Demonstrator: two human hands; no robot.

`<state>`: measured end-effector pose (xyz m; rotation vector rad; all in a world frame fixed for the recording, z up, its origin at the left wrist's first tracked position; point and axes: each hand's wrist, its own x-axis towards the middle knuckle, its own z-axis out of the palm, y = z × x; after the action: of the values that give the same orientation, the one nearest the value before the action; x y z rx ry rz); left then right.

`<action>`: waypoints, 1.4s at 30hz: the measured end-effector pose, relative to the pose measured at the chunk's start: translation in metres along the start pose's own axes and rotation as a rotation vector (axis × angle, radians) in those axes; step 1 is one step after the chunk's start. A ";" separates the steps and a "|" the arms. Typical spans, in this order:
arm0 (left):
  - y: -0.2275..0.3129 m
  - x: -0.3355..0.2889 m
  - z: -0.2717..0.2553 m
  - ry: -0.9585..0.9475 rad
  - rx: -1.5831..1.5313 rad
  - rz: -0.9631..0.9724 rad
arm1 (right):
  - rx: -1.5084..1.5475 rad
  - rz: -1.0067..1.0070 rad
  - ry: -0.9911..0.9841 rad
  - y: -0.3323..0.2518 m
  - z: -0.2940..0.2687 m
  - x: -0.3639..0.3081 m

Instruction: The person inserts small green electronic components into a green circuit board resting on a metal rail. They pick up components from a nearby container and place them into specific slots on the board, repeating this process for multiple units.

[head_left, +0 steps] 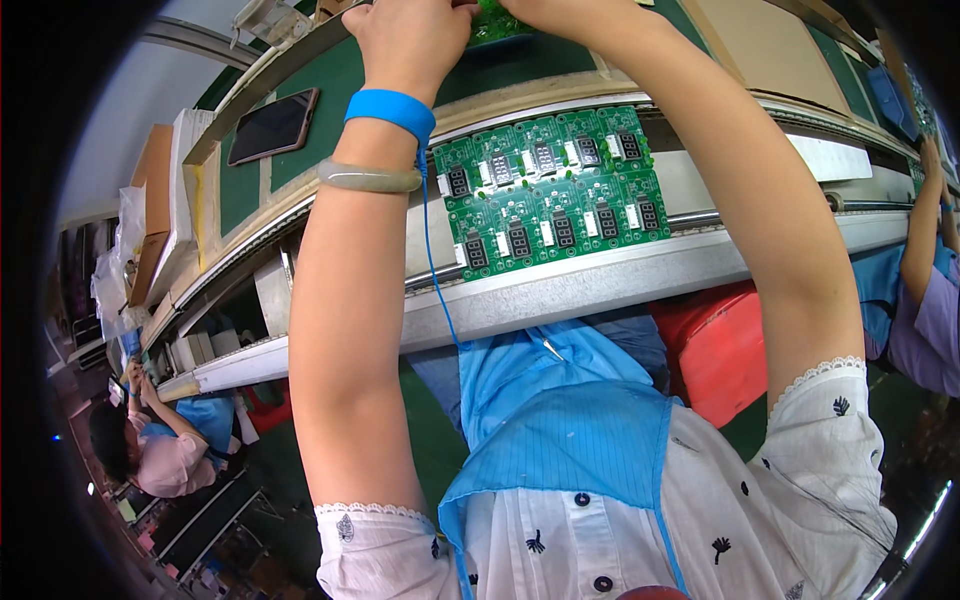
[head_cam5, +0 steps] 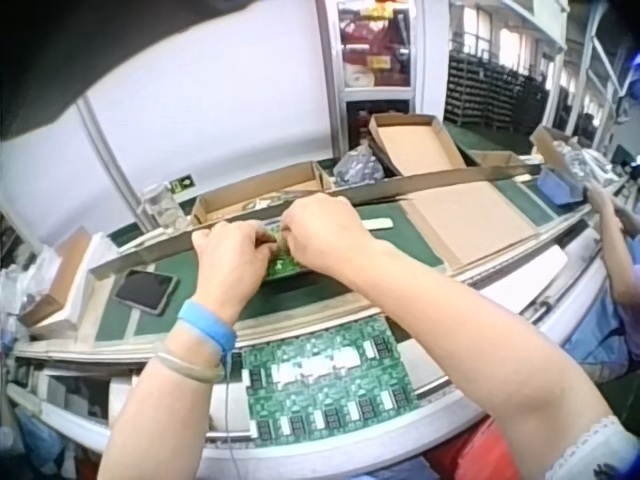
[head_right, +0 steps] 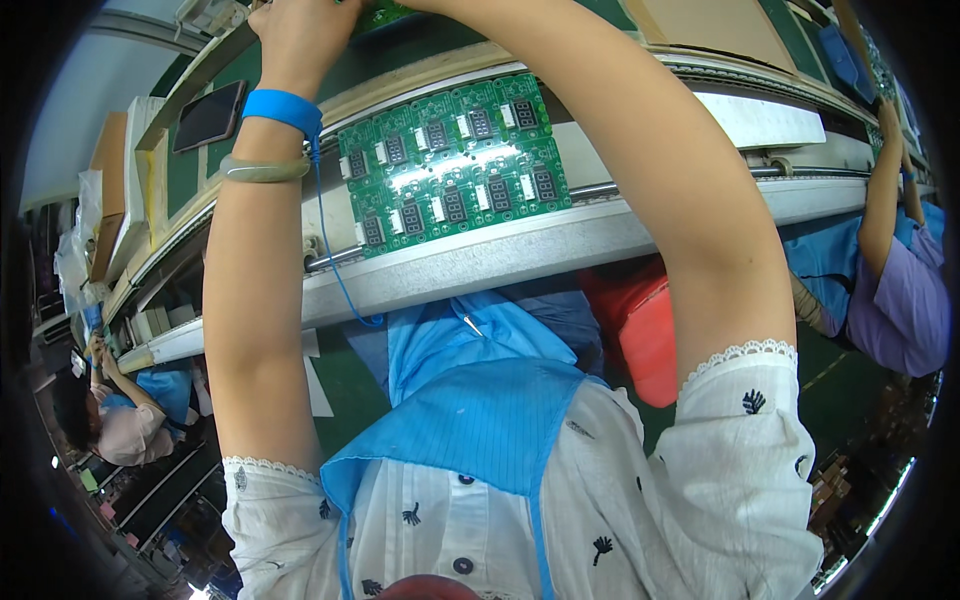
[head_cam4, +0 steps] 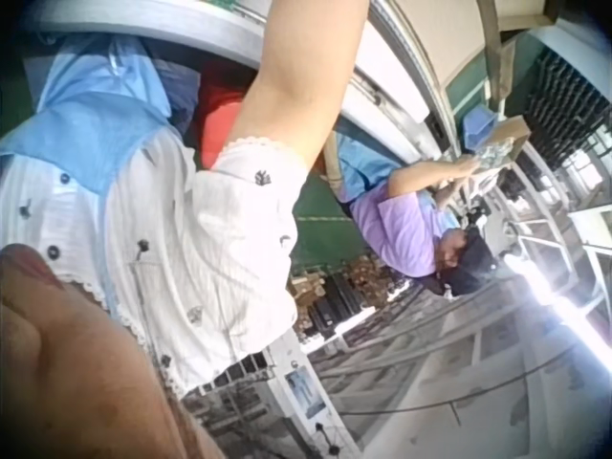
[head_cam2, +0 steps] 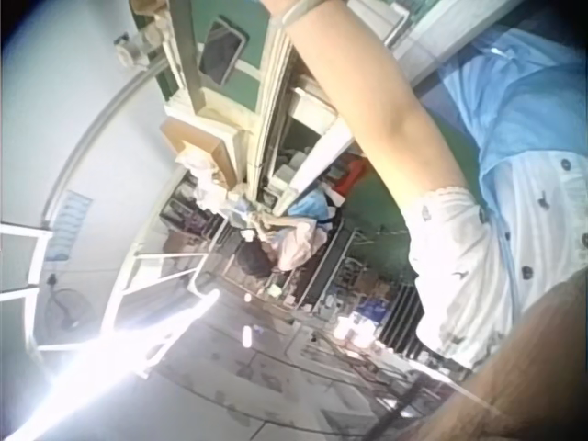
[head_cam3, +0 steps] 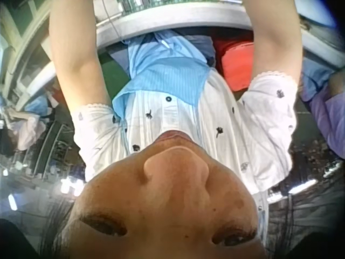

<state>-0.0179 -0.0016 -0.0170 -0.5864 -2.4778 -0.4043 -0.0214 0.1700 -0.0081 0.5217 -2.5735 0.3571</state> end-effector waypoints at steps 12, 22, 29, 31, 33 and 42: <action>0.023 -0.005 -0.033 0.057 -0.360 -0.052 | 0.753 0.195 0.124 0.003 -0.049 -0.033; 0.063 -0.072 -0.065 -0.335 -0.993 -0.229 | 1.011 0.519 -0.059 0.042 -0.081 -0.166; 0.088 -0.103 -0.059 -0.470 -1.274 -0.381 | 1.079 0.568 -0.154 0.017 -0.098 -0.207; 0.091 -0.107 -0.054 -0.483 -1.290 -0.400 | 1.044 0.527 -0.192 0.018 -0.096 -0.215; 0.092 -0.110 -0.052 -0.491 -1.295 -0.432 | 1.141 0.571 -0.176 0.015 -0.093 -0.221; 0.093 -0.117 -0.051 -0.423 -1.294 -0.356 | 1.090 0.600 -0.191 0.015 -0.090 -0.228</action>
<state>0.1384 0.0207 -0.0293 -0.7171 -2.4026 -2.2758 0.1935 0.2819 -0.0505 0.0825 -2.4528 2.0287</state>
